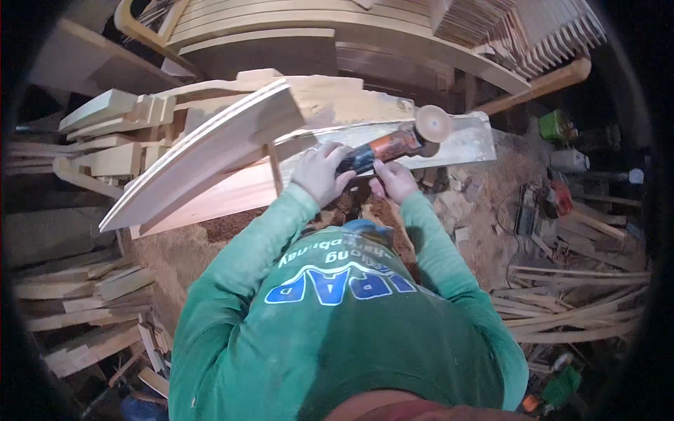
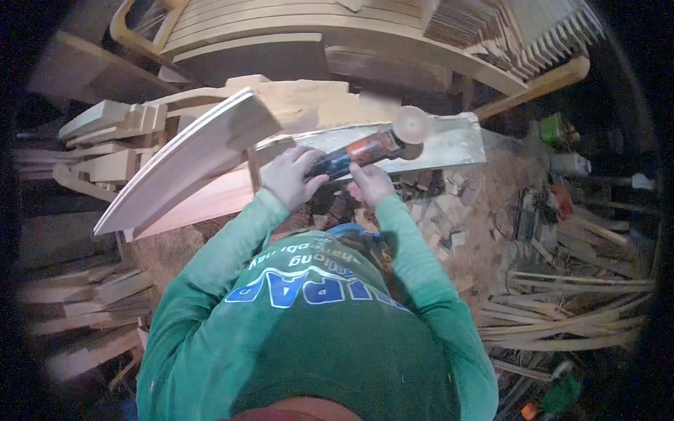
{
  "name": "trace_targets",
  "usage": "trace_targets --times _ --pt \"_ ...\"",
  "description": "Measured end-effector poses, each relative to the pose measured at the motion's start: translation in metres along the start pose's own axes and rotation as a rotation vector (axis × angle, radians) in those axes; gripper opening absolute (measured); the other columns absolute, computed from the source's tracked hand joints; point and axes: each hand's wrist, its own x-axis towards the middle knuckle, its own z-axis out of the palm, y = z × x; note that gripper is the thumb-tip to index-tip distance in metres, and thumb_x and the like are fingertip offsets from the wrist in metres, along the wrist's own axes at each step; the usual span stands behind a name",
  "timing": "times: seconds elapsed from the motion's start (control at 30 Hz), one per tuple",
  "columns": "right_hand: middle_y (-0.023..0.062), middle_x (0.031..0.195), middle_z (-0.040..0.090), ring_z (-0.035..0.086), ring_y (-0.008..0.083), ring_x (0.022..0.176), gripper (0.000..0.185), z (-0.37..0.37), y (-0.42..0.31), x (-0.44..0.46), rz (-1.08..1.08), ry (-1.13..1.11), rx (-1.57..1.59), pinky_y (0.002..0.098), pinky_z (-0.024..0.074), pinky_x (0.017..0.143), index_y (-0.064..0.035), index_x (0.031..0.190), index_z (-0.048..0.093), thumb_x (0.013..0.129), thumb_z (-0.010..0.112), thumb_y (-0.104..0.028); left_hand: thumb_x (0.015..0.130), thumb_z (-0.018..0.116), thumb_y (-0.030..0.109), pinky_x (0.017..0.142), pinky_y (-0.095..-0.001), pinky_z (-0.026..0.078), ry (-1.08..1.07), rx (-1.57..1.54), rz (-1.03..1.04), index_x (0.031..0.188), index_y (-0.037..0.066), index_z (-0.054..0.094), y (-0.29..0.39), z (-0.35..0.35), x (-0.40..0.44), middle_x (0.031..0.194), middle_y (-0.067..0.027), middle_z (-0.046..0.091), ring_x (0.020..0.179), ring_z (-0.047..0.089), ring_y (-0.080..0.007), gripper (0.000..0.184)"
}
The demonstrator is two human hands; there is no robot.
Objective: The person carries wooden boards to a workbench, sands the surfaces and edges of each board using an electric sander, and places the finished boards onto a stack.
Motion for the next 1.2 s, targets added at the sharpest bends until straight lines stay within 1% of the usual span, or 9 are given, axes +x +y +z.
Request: trace_targets --times 0.1,0.2,0.33,0.37,0.57,0.67,0.83,1.1,1.2 --pt "0.0120 0.079 0.070 0.067 0.0197 0.068 0.048 0.004 0.004 -0.019 -0.124 0.050 -0.259 0.0340 0.0539 0.063 0.0015 0.093 0.062 0.095 0.068 -0.046 0.079 0.082 0.017 0.086 -0.0428 0.054 0.338 0.131 0.162 0.102 0.011 0.072 -0.001 -0.094 -0.026 0.102 -0.0087 0.071 0.097 0.067 -0.0289 0.026" --pt "0.0142 0.083 0.071 0.069 0.0265 0.081 0.052 0.016 0.007 -0.028 -0.275 0.269 -0.676 0.0407 0.0534 0.075 0.0024 0.093 0.062 0.089 0.073 -0.048 0.076 0.088 0.025 0.089 -0.0410 0.052 0.505 0.397 0.064 0.110 0.014 0.071 -0.025 -0.178 -0.050 0.116 -0.0087 0.067 0.105 0.063 -0.0277 0.040" --pt "0.0270 0.111 0.069 0.066 0.0373 0.111 0.081 0.057 -0.031 -0.041 -0.088 0.566 -0.573 0.0441 0.0479 0.099 0.0046 0.104 0.066 0.082 0.065 -0.073 0.072 0.088 0.041 0.091 -0.0441 0.052 0.296 0.629 -0.165 0.124 0.015 0.065 -0.081 -0.231 -0.078 0.119 -0.0094 0.066 0.108 0.062 -0.0328 0.062" --pt "0.0310 0.121 0.066 0.061 0.0434 0.120 0.091 0.060 -0.038 -0.035 -0.006 0.599 -0.525 0.0477 0.0444 0.105 0.0072 0.125 0.061 0.081 0.063 -0.073 0.072 0.088 0.042 0.090 -0.0442 0.053 0.233 0.601 -0.227 0.123 0.015 0.065 -0.090 -0.236 -0.081 0.118 -0.0092 0.066 0.109 0.062 -0.0330 0.063" --pt "0.0216 0.098 0.072 0.074 0.0317 0.080 0.083 0.054 -0.059 -0.003 0.240 0.529 0.034 0.0404 0.0630 0.064 0.0142 0.113 0.065 0.082 0.074 -0.062 0.077 0.080 0.057 0.071 -0.0502 0.054 0.075 0.602 -0.357 0.111 0.015 0.066 -0.112 -0.241 -0.087 0.094 -0.0131 0.073 0.087 0.070 -0.0382 0.056" --pt "0.0199 0.088 0.071 0.071 0.0268 0.062 0.072 0.045 -0.044 0.024 0.133 0.551 0.159 0.0412 0.0572 0.046 0.0115 0.104 0.065 0.081 0.079 -0.055 0.077 0.080 0.059 0.070 -0.0508 0.054 0.109 0.610 -0.316 0.101 0.014 0.065 -0.116 -0.239 -0.088 0.088 -0.0125 0.072 0.086 0.070 -0.0381 0.053" --pt "0.0193 0.106 0.072 0.075 0.0267 0.081 0.081 0.059 -0.069 0.021 0.248 0.591 -0.007 0.0368 0.0629 0.058 0.0163 0.117 0.063 0.086 0.072 -0.058 0.077 0.080 0.058 0.068 -0.0502 0.053 0.083 0.644 -0.344 0.100 0.013 0.065 -0.109 -0.239 -0.087 0.089 -0.0135 0.072 0.085 0.070 -0.0382 0.053" --pt "0.0242 0.114 0.070 0.076 0.0303 0.080 0.083 0.058 -0.063 0.012 0.258 0.532 0.013 0.0391 0.0632 0.060 0.0123 0.125 0.061 0.085 0.070 -0.061 0.071 0.075 0.074 0.060 -0.0497 0.052 0.097 0.713 -0.384 0.096 0.013 0.067 -0.113 -0.237 -0.083 0.079 -0.0112 0.070 0.074 0.069 -0.0369 0.066" --pt "0.0249 0.118 0.069 0.072 0.0281 0.102 0.083 0.043 -0.049 0.003 0.177 0.516 -0.274 0.0402 0.0567 0.085 0.0066 0.123 0.064 0.081 0.071 -0.065 0.070 0.073 0.078 0.059 -0.0493 0.052 0.111 0.729 -0.311 0.093 0.013 0.067 -0.121 -0.245 -0.086 0.076 -0.0120 0.069 0.073 0.069 -0.0367 0.069"
